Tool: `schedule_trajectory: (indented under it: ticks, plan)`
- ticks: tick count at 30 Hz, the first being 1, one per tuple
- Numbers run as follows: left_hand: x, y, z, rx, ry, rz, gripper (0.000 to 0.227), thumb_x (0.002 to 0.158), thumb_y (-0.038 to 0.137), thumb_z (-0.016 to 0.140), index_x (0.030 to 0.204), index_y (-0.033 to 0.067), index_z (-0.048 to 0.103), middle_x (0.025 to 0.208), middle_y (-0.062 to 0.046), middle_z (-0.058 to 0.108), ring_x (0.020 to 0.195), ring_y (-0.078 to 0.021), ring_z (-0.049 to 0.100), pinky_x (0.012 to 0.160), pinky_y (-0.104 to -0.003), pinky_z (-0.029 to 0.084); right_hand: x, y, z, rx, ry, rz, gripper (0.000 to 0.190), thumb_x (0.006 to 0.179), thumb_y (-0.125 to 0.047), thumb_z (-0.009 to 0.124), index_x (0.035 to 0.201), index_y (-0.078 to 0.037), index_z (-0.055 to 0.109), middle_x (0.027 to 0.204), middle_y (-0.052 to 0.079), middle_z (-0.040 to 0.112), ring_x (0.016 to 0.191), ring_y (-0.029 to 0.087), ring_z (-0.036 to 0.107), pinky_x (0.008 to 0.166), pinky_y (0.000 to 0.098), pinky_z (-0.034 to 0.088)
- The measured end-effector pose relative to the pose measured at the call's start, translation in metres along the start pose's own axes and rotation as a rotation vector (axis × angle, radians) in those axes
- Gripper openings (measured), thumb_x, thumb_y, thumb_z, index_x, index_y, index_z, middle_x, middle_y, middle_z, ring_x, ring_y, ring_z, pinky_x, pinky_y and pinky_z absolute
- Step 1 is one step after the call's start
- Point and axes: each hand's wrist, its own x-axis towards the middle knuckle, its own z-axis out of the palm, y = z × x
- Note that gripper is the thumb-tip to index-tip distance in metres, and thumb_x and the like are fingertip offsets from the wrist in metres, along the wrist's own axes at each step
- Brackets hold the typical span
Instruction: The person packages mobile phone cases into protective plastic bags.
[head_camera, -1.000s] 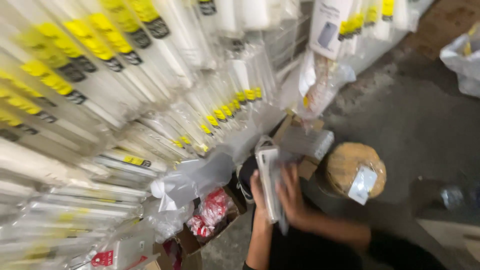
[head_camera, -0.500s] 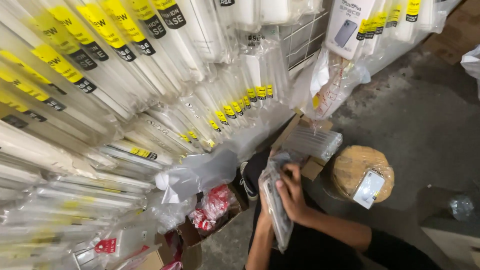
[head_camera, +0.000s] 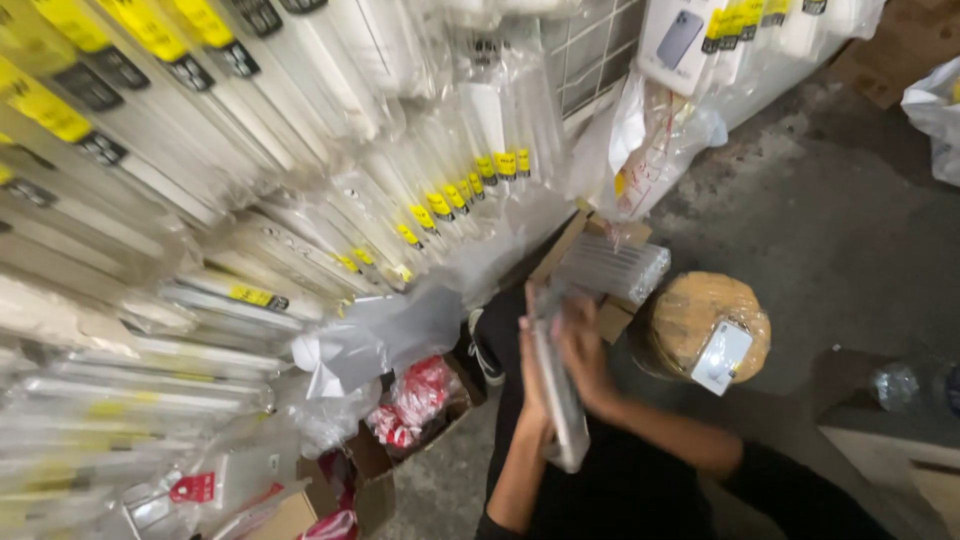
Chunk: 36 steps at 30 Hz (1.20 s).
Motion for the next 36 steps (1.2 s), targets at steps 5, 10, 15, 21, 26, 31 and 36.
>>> schedule_trajectory:
  ticks: [5, 10, 15, 21, 26, 31, 36]
  plan:
    - [0.010, 0.002, 0.001, 0.027, -0.082, -0.098, 0.070, 0.102, 0.055, 0.035, 0.164, 0.0266, 0.021, 0.146, -0.008, 0.052, 0.128, -0.0241, 0.054, 0.110, -0.032, 0.044, 0.006, -0.066, 0.001, -0.122, 0.067, -0.025, 0.031, 0.105, -0.026, 0.051, 0.116, -0.001, 0.067, 0.140, 0.020, 0.048, 0.136, 0.041, 0.043, 0.116, 0.0480, 0.031]
    - [0.013, -0.052, -0.078, -0.194, -0.232, -0.183, 0.080, 0.112, 0.064, 0.041, 0.170, 0.0098, 0.026, 0.138, -0.015, 0.052, 0.123, -0.0287, 0.050, 0.110, -0.038, 0.043, 0.023, -0.022, -0.002, -0.271, 0.064, -0.332, 0.029, 0.107, -0.026, 0.051, 0.121, -0.003, 0.062, 0.153, 0.024, 0.044, 0.140, 0.042, 0.041, 0.119, 0.0500, 0.031]
    - [-0.011, -0.015, -0.017, 0.242, -0.118, -0.353, 0.081, 0.088, 0.038, 0.054, 0.163, 0.0172, 0.031, 0.144, -0.009, 0.053, 0.124, -0.0276, 0.051, 0.102, -0.039, 0.042, 0.037, 0.010, -0.022, -0.174, 0.219, -0.006, 0.038, 0.114, -0.033, 0.050, 0.132, -0.002, 0.062, 0.130, 0.022, 0.056, 0.119, 0.031, 0.054, 0.104, 0.0417, 0.045]
    - [0.013, -0.002, 0.012, -0.185, -0.248, -0.029, 0.096, 0.076, 0.027, 0.055, 0.165, 0.0060, 0.025, 0.166, -0.018, 0.035, 0.152, -0.0313, 0.036, 0.124, -0.035, 0.029, -0.034, 0.022, -0.048, 0.332, 0.296, 0.658, 0.045, 0.104, -0.041, 0.058, 0.123, -0.001, 0.069, 0.109, 0.006, 0.068, 0.101, 0.015, 0.060, 0.091, 0.0319, 0.048]
    - [0.009, 0.013, 0.016, 0.264, -0.168, 0.133, 0.096, 0.072, -0.002, 0.045, 0.165, 0.0087, 0.020, 0.172, -0.014, 0.024, 0.158, -0.0268, 0.023, 0.113, -0.034, 0.033, -0.046, -0.030, -0.074, 0.381, 0.275, 0.993, 0.045, 0.090, -0.031, 0.068, 0.127, -0.007, 0.068, 0.107, 0.009, 0.073, 0.097, 0.023, 0.069, 0.086, 0.0381, 0.053]
    - [0.011, -0.054, -0.034, 0.559, -0.240, 0.196, 0.074, 0.095, 0.007, 0.056, 0.161, 0.0072, 0.024, 0.167, -0.015, 0.029, 0.153, -0.0293, 0.031, 0.120, -0.034, 0.030, -0.034, -0.031, -0.090, 0.217, 0.316, 0.609, 0.044, 0.091, -0.026, 0.070, 0.128, -0.003, 0.066, 0.109, 0.011, 0.073, 0.097, 0.025, 0.068, 0.088, 0.0379, 0.054]
    - [0.001, -0.124, -0.078, 0.114, -0.154, -0.217, 0.061, 0.109, 0.044, 0.041, 0.148, -0.0015, 0.051, 0.134, -0.022, 0.061, 0.122, -0.0344, 0.059, 0.104, -0.047, 0.050, -0.012, -0.052, -0.062, -0.277, 0.034, -0.018, 0.038, 0.094, -0.022, 0.070, 0.126, -0.003, 0.069, 0.127, 0.020, 0.059, 0.116, 0.030, 0.062, 0.094, 0.0407, 0.053]
